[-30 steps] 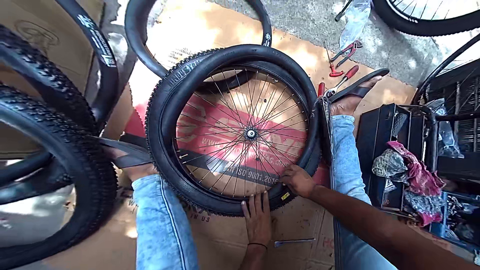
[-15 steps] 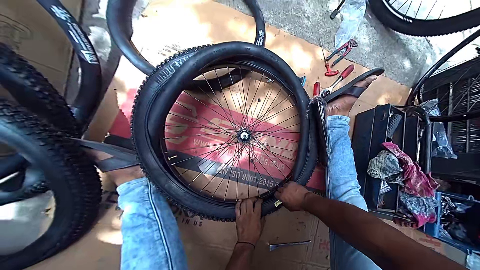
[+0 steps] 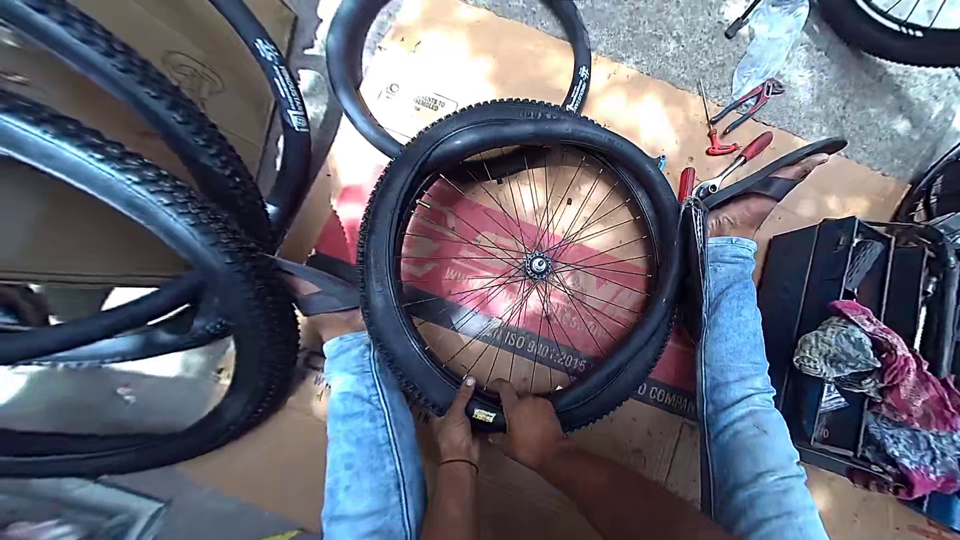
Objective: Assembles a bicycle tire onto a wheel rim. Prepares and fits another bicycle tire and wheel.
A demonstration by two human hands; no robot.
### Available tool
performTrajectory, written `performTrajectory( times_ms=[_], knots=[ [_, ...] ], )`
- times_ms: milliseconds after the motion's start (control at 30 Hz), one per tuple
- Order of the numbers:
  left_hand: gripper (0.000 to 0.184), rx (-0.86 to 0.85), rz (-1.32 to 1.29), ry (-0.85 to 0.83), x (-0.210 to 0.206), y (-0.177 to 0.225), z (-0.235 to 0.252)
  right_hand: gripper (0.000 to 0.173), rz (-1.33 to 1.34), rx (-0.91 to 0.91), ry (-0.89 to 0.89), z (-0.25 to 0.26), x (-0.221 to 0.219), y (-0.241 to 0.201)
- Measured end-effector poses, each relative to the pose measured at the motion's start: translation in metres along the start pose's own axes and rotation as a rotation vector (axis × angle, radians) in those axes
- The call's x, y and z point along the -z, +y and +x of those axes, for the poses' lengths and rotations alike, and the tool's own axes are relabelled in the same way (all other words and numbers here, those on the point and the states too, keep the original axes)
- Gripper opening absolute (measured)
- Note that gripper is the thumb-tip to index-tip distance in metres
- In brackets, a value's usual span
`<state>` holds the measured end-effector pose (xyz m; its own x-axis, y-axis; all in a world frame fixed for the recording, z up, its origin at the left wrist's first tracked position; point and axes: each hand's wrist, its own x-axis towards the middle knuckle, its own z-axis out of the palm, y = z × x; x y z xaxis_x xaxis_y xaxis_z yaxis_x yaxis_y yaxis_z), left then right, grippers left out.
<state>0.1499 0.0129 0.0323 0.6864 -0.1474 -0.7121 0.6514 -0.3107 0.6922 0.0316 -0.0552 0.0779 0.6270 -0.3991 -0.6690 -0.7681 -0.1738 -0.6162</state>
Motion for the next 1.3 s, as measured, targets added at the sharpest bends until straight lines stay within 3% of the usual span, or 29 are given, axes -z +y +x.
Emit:
performTrajectory(
  times_ms=[100, 200, 300, 367, 433, 533, 600, 667, 700, 767, 800, 900, 933, 967, 1067, 1133, 1233, 1300],
  knots=[
    [0.054, -0.093, 0.0, -0.045, 0.007, 0.008, 0.024, 0.055, -0.06, 0.226, 0.236, -0.008, 0.013, 0.023],
    [0.048, -0.114, -0.029, -0.1, 0.007, 0.011, 0.023, 0.032, -0.339, 0.449, 0.421, -0.032, 0.046, 0.084],
    [0.057, -0.132, 0.026, -0.001, -0.004, 0.019, 0.022, 0.033, -0.599, 0.477, 0.333, -0.046, 0.096, 0.159],
    [0.064, -0.165, 0.118, 0.103, -0.009, 0.021, 0.021, 0.044, -0.705, 0.564, 0.293, -0.045, 0.118, 0.191],
    [0.074, -0.265, 0.242, 0.195, -0.011, 0.022, 0.019, 0.052, -0.669, 0.606, 0.285, -0.031, 0.126, 0.194],
    [0.098, -0.594, 0.754, 0.286, -0.014, 0.022, -0.007, 0.038, -0.489, 0.504, 0.374, -0.006, 0.111, 0.175],
    [0.11, -0.878, 1.142, 0.11, -0.014, 0.007, -0.037, 0.03, -0.434, 0.442, 0.497, 0.004, 0.089, 0.173],
    [0.118, -1.037, 1.465, -0.27, -0.018, -0.025, -0.062, 0.028, -0.412, 0.428, 0.582, 0.004, 0.075, 0.177],
    [0.12, -1.07, 1.612, -0.412, -0.018, -0.046, -0.067, 0.027, -0.42, 0.448, 0.564, -0.001, 0.073, 0.18],
    [0.111, -1.174, 1.742, -0.47, -0.016, -0.071, -0.062, 0.025, -0.471, 0.534, 0.418, -0.013, 0.081, 0.187],
    [0.1, -1.207, 1.73, -0.448, -0.021, -0.074, -0.054, 0.036, -0.529, 0.553, 0.301, -0.016, 0.092, 0.189],
    [0.08, -1.304, 1.641, -0.463, -0.017, -0.077, -0.04, 0.095, -0.683, 0.477, 0.023, -0.031, 0.097, 0.182],
    [0.073, -1.329, 1.611, -0.468, -0.015, -0.079, -0.038, 0.1, -0.695, 0.458, 0.02, -0.034, 0.091, 0.179],
    [0.066, -1.341, 1.597, -0.474, -0.015, -0.079, -0.036, 0.093, -0.696, 0.437, 0.043, -0.034, 0.085, 0.176],
    [0.047, -1.28, 1.646, -0.515, -0.018, -0.075, -0.035, 0.047, -0.758, 0.396, 0.114, -0.032, 0.068, 0.162],
    [0.043, -1.228, 1.684, -0.56, -0.015, -0.072, -0.035, 0.03, -0.777, 0.4, 0.026, -0.03, 0.069, 0.153],
    [0.043, -1.251, 1.669, -0.581, -0.017, -0.073, -0.034, 0.024, -0.723, 0.305, -0.243, -0.017, 0.085, 0.139],
    [0.048, -1.322, 1.614, -0.534, -0.008, -0.073, -0.03, 0.028, -0.626, 0.206, -0.309, -0.013, 0.085, 0.132]
  ],
)
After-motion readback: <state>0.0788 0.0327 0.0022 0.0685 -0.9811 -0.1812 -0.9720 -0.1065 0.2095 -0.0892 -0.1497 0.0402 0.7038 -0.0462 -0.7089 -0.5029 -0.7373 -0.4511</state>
